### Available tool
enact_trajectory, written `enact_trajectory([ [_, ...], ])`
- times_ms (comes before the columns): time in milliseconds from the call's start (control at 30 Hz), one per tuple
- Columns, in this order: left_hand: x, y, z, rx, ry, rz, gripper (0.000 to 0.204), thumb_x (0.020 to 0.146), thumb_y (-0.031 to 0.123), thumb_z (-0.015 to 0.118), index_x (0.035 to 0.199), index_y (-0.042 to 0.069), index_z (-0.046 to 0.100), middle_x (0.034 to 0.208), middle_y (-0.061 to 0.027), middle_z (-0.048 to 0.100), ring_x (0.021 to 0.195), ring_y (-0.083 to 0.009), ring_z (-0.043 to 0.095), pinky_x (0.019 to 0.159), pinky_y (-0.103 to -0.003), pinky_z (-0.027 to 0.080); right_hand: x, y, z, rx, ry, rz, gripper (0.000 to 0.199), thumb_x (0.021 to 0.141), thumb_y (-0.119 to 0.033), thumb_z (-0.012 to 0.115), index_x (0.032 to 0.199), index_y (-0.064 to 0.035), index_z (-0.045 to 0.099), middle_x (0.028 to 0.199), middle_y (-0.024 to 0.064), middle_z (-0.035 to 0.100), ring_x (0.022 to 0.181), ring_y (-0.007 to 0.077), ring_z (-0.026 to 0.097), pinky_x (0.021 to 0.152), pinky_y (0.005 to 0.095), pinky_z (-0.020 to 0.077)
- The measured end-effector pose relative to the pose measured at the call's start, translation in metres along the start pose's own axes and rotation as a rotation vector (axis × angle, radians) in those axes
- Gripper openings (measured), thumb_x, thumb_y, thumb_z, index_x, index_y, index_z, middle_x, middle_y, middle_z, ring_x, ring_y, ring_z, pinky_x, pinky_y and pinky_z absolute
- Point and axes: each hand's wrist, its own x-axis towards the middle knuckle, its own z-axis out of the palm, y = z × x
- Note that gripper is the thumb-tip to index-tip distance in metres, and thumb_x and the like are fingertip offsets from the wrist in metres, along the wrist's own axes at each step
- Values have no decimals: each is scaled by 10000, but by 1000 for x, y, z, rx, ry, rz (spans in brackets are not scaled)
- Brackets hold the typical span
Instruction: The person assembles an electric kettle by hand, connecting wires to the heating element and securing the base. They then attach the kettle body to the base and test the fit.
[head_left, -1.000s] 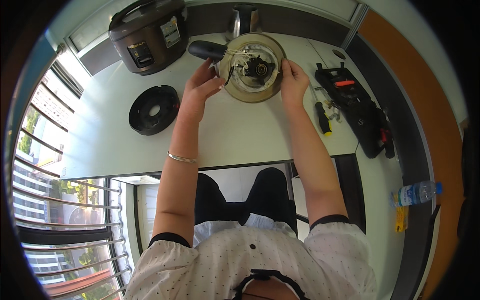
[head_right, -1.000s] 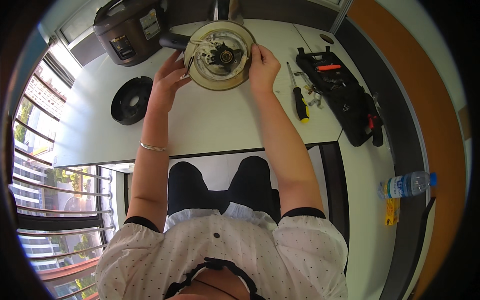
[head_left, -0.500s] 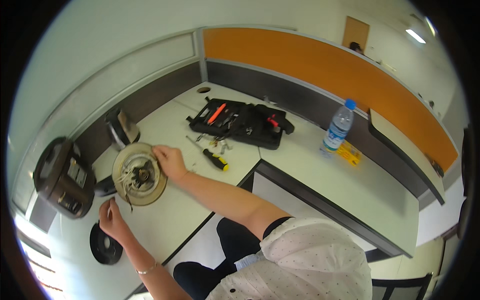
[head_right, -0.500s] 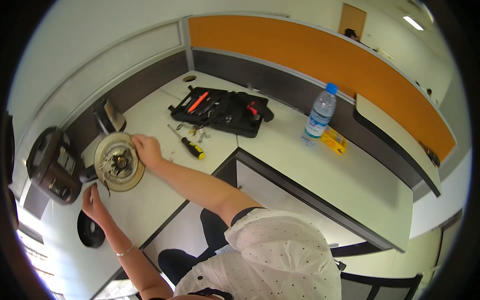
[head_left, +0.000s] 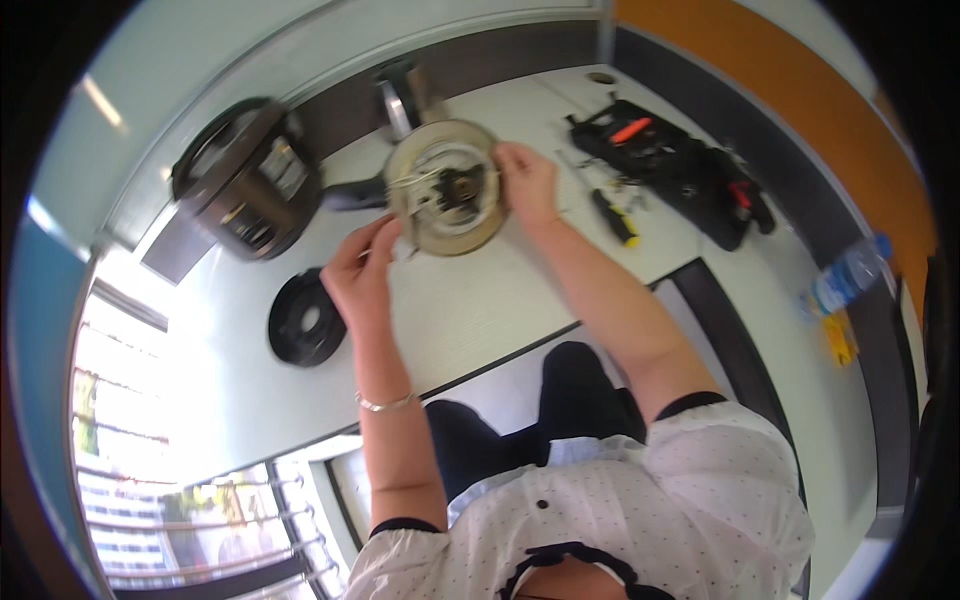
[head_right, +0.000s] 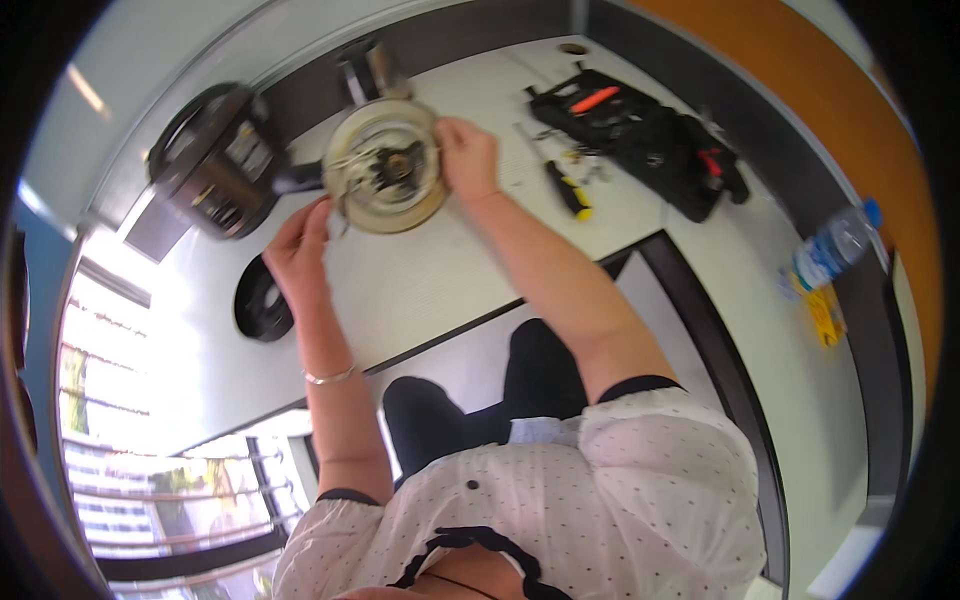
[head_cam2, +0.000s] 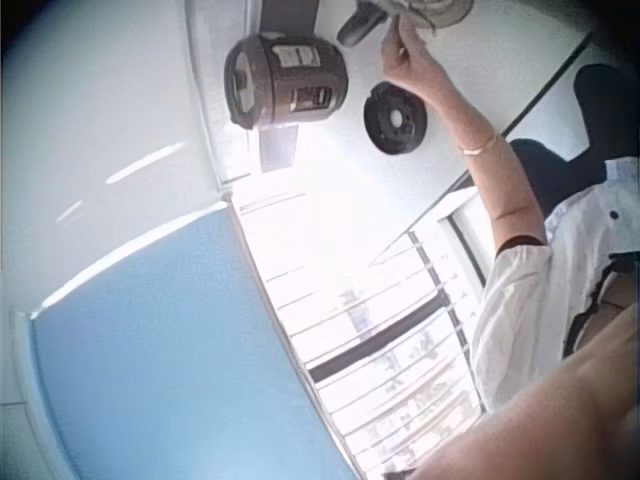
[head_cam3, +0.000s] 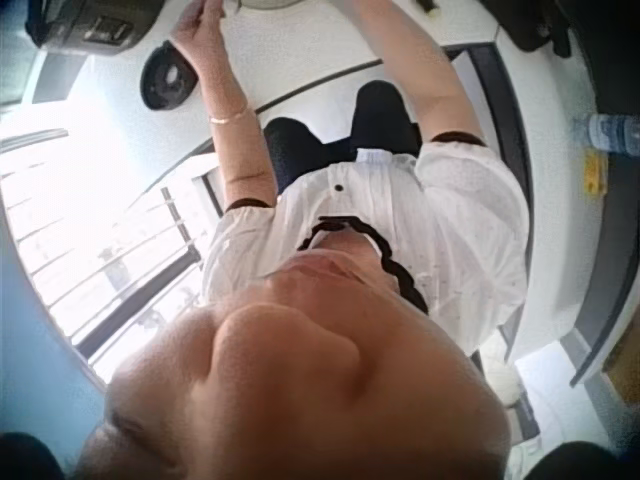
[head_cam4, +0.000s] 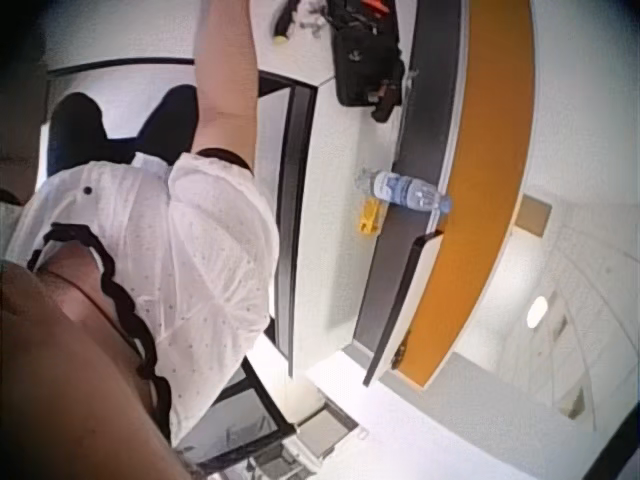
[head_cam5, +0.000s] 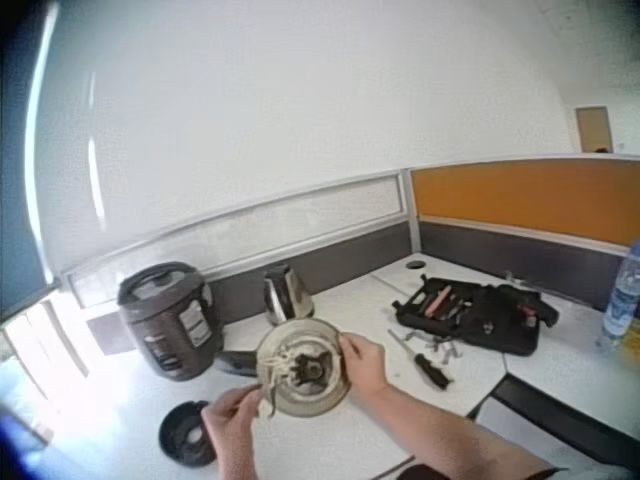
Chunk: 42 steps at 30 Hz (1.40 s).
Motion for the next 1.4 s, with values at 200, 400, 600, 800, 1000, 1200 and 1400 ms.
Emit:
enact_trajectory([
  [200, 2, -3, -8, -188, -312, -186, 177, 768, 39, 743, 918, -51, 713, 659, -11, 604, 559, -59, 480, 501, -199, 358, -6, -24, 1, -90, -7, -72, 204, 877, -173, 649, 936, 17, 692, 686, 134, 659, 576, 139, 576, 586, 280, 478],
  [400, 4, -8, -1, -188, -168, -160, 131, 806, 30, 707, 901, -60, 694, 647, -31, 611, 559, -65, 514, 483, -190, 345, -1, -20, 0, -106, -9, -150, 176, 866, -156, 653, 919, 6, 699, 665, 141, 649, 559, 149, 591, 562, 278, 471],
  [600, 4, -11, 1, -261, -30, -197, 98, 837, 19, 666, 904, -53, 663, 670, -72, 643, 555, -87, 548, 483, -186, 373, -4, -25, -1, -157, -23, -156, 183, 864, -171, 646, 904, -1, 702, 682, 152, 660, 574, 226, 635, 563, 305, 484],
  [800, 2, -17, 6, -151, 8, -34, 104, 825, 5, 676, 906, -61, 670, 694, -75, 658, 576, -74, 557, 496, -186, 394, -6, -29, -2, -212, -55, -98, 214, 874, -163, 663, 963, 30, 692, 745, 116, 688, 642, 107, 602, 614, 249, 486],
  [1000, 3, -28, 8, 3, 155, 131, 79, 782, -16, 718, 855, -39, 698, 723, -30, 650, 619, -65, 558, 570, -185, 424, -6, -27, -3, -210, -59, -121, 204, 869, -154, 667, 958, 28, 693, 735, 116, 687, 633, 109, 610, 605, 248, 488],
  [1200, 9, -33, 6, 250, 300, 169, 235, 748, 84, 775, 922, -7, 646, 692, -30, 619, 624, -77, 554, 586, -209, 428, -8, -32, -4, -187, -72, -98, 193, 865, -144, 668, 958, 23, 696, 742, 115, 693, 630, 113, 615, 598, 246, 488],
  [1400, 13, -42, 7, 236, 272, 35, 220, 789, 128, 735, 925, -3, 621, 662, -35, 597, 602, -86, 562, 542, -234, 450, -11, -34, -2, -215, -62, -182, 188, 863, -199, 633, 906, -31, 705, 670, 159, 649, 567, 265, 639, 563, 326, 497],
])
